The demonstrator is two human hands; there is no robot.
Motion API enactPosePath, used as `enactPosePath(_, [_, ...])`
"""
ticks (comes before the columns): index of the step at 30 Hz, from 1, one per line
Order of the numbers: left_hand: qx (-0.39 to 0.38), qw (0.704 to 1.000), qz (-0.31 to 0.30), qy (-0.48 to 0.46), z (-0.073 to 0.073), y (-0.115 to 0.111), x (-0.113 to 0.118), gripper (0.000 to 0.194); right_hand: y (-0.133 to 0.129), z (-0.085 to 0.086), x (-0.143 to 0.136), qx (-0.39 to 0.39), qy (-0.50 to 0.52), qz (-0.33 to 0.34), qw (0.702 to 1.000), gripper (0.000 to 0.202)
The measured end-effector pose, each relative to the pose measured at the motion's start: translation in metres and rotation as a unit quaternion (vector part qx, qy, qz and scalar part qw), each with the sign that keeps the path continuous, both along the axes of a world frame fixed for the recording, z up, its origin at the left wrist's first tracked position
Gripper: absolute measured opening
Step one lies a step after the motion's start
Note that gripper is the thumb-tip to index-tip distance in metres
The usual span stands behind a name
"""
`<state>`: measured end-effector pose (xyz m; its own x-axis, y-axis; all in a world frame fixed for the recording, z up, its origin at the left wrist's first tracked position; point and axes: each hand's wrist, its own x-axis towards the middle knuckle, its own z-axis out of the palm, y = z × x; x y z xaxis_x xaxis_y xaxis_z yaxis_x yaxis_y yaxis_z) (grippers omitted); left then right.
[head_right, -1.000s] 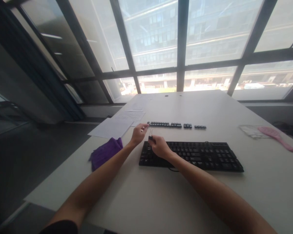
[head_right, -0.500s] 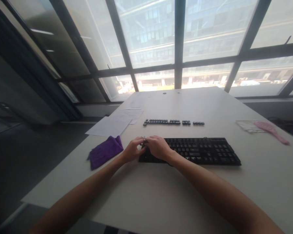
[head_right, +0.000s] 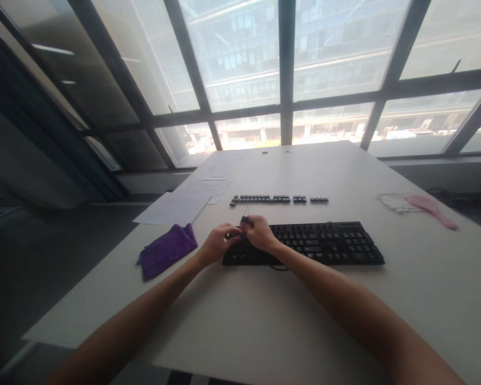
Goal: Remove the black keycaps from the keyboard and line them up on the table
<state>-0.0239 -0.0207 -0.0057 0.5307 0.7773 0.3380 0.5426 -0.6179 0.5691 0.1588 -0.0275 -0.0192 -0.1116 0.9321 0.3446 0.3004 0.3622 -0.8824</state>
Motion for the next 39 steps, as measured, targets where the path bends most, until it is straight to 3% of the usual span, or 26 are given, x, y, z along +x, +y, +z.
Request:
enactPosePath(7, [0.054,0.996,0.023,-0.074,-0.003,-0.003,0.004,0.016,-0.006,0.006,-0.004,0.048,0.023,-0.039,0.998,0.021])
enactPosePath(11, [0.083,0.99,0.014,-0.116,-0.005,0.0,0.004,0.023,-0.009,0.01,-0.004,0.026,0.04,-0.03,0.998,0.019])
enactPosePath(20, [0.111,0.988,-0.048,-0.094,-0.001,0.0,0.005,0.015,0.002,0.001,-0.004,0.002,0.099,-0.046,0.994,0.021])
enactPosePath(25, [0.063,0.986,0.026,-0.154,0.001,0.015,0.002,0.014,0.004,0.001,-0.004,-0.016,0.16,-0.08,0.984,0.023])
enactPosePath(30, [-0.017,0.981,0.089,-0.172,-0.008,0.045,-0.007,0.021,0.007,-0.001,-0.004,-0.016,0.165,-0.094,0.982,0.024])
enactPosePath(35, [-0.056,0.979,0.132,-0.143,-0.02,0.058,-0.01,0.027,0.007,-0.002,-0.004,-0.022,0.165,-0.102,0.981,0.025])
enactPosePath(39, [-0.086,0.982,0.141,-0.095,-0.012,0.06,-0.022,0.028,0.006,-0.001,-0.003,-0.025,0.166,-0.097,0.981,0.025])
